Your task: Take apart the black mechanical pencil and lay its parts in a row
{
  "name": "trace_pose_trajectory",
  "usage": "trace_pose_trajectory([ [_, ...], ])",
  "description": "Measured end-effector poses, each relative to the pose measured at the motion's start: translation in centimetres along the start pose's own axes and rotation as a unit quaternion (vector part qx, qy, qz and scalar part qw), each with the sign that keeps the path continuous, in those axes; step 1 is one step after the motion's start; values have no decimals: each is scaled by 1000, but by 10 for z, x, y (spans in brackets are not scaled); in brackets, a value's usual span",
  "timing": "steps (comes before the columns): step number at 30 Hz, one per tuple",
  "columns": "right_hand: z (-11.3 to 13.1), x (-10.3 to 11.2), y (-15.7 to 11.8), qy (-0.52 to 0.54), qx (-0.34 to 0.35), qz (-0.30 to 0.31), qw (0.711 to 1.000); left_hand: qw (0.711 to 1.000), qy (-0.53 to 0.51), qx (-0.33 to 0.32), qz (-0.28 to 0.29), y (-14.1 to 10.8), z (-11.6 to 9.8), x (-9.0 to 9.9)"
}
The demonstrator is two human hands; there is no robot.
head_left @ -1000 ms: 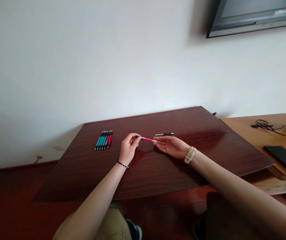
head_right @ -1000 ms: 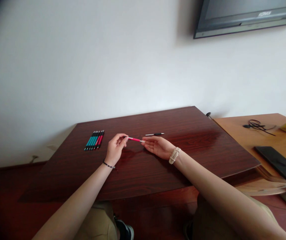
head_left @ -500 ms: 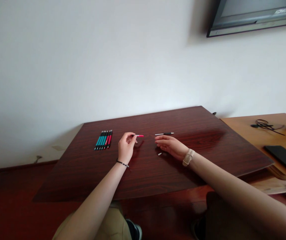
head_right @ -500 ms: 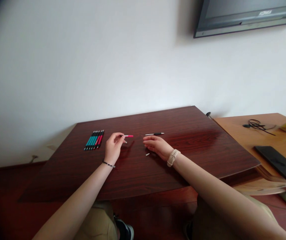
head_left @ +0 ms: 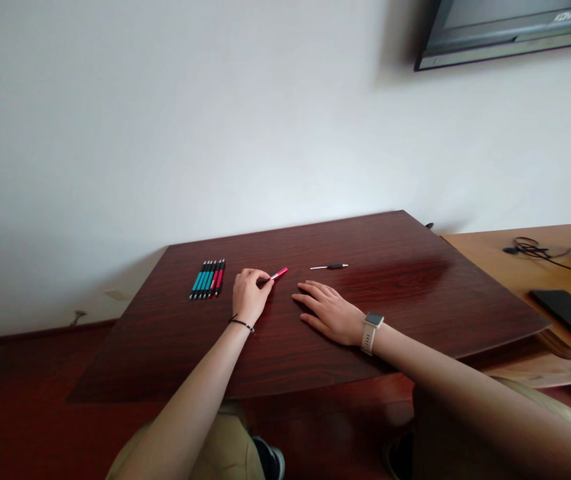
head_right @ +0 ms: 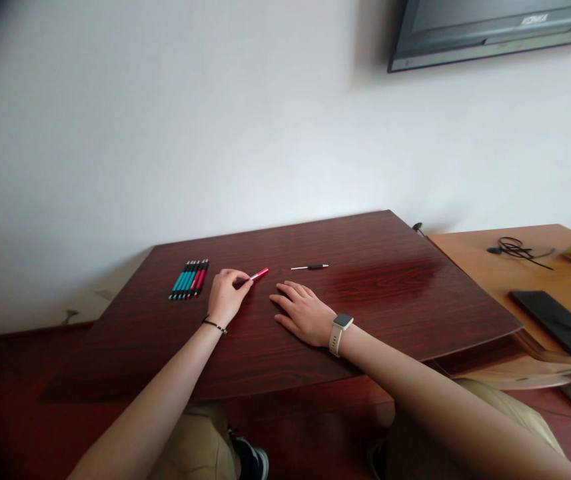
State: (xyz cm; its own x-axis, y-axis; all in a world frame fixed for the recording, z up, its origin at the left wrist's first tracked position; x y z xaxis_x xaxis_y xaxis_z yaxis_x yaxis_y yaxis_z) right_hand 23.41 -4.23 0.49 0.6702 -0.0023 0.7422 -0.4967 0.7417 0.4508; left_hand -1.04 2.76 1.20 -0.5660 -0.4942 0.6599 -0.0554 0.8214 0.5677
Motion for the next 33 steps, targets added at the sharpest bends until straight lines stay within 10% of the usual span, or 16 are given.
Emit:
trace_pose_trajectory([
  [12,-18,9,3,-48,58,40,996,996,72,-22,44,-1,-12,6],
  [22,-18,11,3,-45,56,39,997,987,134,-83,21,23,42,23],
  [33,-20,16,5,7,50,61,997,986,132,-76,64,21,39,16],
])
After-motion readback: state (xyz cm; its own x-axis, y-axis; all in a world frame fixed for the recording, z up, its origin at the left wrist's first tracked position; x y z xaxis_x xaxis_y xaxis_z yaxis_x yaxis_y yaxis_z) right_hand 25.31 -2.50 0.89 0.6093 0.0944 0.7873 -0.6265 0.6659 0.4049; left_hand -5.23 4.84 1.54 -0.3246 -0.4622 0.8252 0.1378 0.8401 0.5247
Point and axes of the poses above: each hand's wrist, its own y-axis towards the middle knuckle, its own x-axis out of the back of the hand, z = x × y, the point moved 3 cm from there along y, towards the middle knuckle, and after that the axes turned 9 degrees about -z, right-handed, at the moved point
